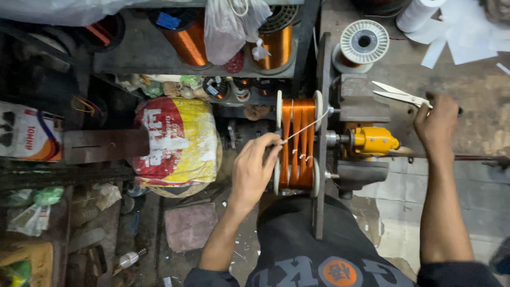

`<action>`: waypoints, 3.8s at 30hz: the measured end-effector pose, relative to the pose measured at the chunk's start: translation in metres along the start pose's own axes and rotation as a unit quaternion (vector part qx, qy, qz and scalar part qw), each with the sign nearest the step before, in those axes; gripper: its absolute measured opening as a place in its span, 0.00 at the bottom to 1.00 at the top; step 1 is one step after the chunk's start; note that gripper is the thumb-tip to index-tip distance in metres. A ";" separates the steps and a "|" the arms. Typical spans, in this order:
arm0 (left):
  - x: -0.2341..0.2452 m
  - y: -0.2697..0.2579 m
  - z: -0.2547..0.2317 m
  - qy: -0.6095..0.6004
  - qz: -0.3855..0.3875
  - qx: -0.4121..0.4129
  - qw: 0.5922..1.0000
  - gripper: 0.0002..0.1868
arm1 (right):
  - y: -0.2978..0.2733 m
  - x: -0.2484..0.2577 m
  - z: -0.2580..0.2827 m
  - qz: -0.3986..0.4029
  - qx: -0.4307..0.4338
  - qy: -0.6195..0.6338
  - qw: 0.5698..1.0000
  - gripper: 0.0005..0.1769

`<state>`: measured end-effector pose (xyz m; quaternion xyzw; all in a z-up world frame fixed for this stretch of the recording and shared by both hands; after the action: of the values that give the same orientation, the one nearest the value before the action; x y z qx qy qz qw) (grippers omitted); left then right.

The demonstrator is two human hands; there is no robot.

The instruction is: The person winds copper wire onto a bobbin using a manual winding machine, secures the wire with a tie, and cuts the excess with scissors. The finished bobbin is then placed into a green cabinet.

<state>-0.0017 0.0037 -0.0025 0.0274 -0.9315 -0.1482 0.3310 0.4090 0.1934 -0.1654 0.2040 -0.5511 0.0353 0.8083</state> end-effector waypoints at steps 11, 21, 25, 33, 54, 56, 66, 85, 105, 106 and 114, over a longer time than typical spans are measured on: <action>-0.006 0.000 0.005 -0.053 0.029 0.036 0.998 0.07 | -0.031 -0.038 -0.135 0.141 -0.057 -0.075 0.986 0.21; -0.058 0.001 0.051 -0.486 -0.021 0.117 0.866 0.10 | -0.016 -0.028 -0.138 0.243 -0.079 -0.088 0.963 0.32; -0.072 -0.004 0.068 -0.487 -0.011 0.166 0.857 0.15 | -0.021 -0.027 -0.135 0.231 -0.051 -0.059 0.970 0.34; -0.073 -0.001 0.067 -0.420 0.038 0.180 0.889 0.12 | -0.028 -0.027 -0.139 0.226 -0.041 -0.060 0.972 0.33; -0.022 0.009 -0.030 0.063 -0.031 0.235 0.969 0.13 | -0.094 -0.019 -0.115 0.198 -0.074 -0.222 0.952 0.14; -0.023 0.008 -0.035 0.115 -0.091 0.168 0.975 0.08 | -0.108 -0.010 -0.115 0.170 -0.072 -0.242 0.952 0.15; -0.033 -0.011 -0.008 -0.116 -0.098 0.179 0.972 0.08 | -0.145 0.045 -0.066 0.111 -0.229 0.318 0.913 0.15; -0.028 -0.023 0.018 -0.237 -0.010 0.115 0.965 0.05 | -0.143 0.091 0.220 0.643 -0.089 0.572 0.501 0.42; -0.035 -0.035 0.009 -0.172 -0.087 0.113 0.975 0.04 | -0.108 0.031 0.276 0.551 -0.067 0.558 0.616 0.28; -0.033 -0.038 0.006 -0.172 -0.094 0.104 0.975 0.05 | -0.111 0.034 0.271 0.552 -0.040 0.535 0.638 0.28; -0.048 0.009 -0.046 -0.302 -0.009 0.003 0.953 0.06 | -0.163 0.094 0.127 0.608 -0.049 0.318 0.726 0.70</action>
<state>0.0650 0.0077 0.0055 -0.0090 -0.9882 -0.1494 0.0331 0.3806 -0.0184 -0.0885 -0.2383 -0.2689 0.5548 0.7505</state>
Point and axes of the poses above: each hand's wrist, its own y-axis towards the middle knuckle, its own x-axis out of the back of the hand, z = x × y, the point moved 1 cm from there along y, towards the middle knuckle, and after that the axes turned 14 degrees about z, right-handed, at the moved point
